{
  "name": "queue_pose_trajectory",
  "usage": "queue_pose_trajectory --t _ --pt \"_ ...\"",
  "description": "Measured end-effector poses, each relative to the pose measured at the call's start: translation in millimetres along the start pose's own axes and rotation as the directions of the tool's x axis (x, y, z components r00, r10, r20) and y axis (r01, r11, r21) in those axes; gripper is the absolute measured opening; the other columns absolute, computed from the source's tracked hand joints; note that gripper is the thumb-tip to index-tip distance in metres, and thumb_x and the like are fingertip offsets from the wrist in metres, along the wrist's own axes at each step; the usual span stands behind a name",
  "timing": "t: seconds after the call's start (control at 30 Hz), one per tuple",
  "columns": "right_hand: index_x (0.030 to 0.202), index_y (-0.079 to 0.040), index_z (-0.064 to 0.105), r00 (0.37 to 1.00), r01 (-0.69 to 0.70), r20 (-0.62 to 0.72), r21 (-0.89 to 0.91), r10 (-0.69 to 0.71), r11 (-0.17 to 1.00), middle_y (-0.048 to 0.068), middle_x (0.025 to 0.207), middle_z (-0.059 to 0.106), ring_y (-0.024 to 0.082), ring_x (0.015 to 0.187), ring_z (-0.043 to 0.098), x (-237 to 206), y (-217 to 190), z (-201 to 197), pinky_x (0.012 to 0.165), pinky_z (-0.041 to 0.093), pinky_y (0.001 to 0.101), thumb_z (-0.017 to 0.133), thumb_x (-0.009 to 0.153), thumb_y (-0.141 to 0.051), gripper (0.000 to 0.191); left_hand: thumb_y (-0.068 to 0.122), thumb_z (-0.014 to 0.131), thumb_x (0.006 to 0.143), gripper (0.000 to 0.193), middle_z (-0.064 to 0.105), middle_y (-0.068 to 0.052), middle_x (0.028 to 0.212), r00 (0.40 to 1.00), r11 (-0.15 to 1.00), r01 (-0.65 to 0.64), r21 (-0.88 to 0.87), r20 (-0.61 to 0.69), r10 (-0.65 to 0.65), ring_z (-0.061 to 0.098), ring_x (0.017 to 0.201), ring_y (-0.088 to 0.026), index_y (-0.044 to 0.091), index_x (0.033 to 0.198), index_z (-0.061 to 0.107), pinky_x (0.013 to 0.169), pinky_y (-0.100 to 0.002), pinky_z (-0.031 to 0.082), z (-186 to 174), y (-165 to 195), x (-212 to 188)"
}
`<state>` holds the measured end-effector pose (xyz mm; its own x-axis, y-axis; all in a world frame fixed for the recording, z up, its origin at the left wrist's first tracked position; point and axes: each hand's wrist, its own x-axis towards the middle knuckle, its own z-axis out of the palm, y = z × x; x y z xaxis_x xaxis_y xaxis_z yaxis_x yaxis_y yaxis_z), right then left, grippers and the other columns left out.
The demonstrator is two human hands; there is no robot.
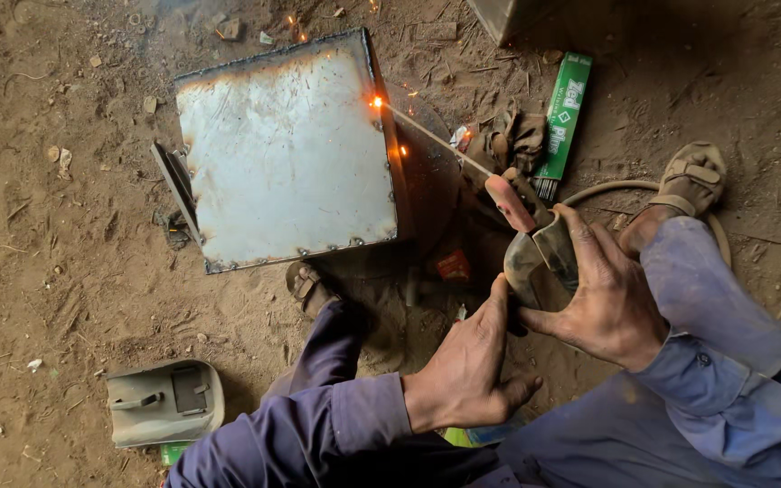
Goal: The person sits on the ground and arc-welds the seams of a square metal box using an electrode holder, striking arcs that produce sparks and glowing weld points. They reposition the electrode holder between welds, touch the box edges, and continue welding along the corners before setting the holder down.
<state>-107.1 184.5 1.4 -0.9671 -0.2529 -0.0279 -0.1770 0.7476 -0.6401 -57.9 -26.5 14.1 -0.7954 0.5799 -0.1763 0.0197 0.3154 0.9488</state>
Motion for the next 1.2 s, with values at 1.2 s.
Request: queue_pose_trajectory --t 1.2 --pt "0.149 0.002 0.036 0.999 0.035 -0.011 0.017 -0.035 0.999 0.026 0.113 0.061 0.041 0.101 0.066 2.8 -9.2 -4.7 0.081 0.055 0.0492 0.097 0.047 -0.039 0.126 0.023 0.075 0.081 0.114 0.057 -0.033 0.122 1.000 1.000 0.005 -0.006 0.015 -0.005 0.064 0.113 -0.042 -0.020 0.158 0.003 0.095 -0.046 0.055 1.4 -0.7 -0.5"
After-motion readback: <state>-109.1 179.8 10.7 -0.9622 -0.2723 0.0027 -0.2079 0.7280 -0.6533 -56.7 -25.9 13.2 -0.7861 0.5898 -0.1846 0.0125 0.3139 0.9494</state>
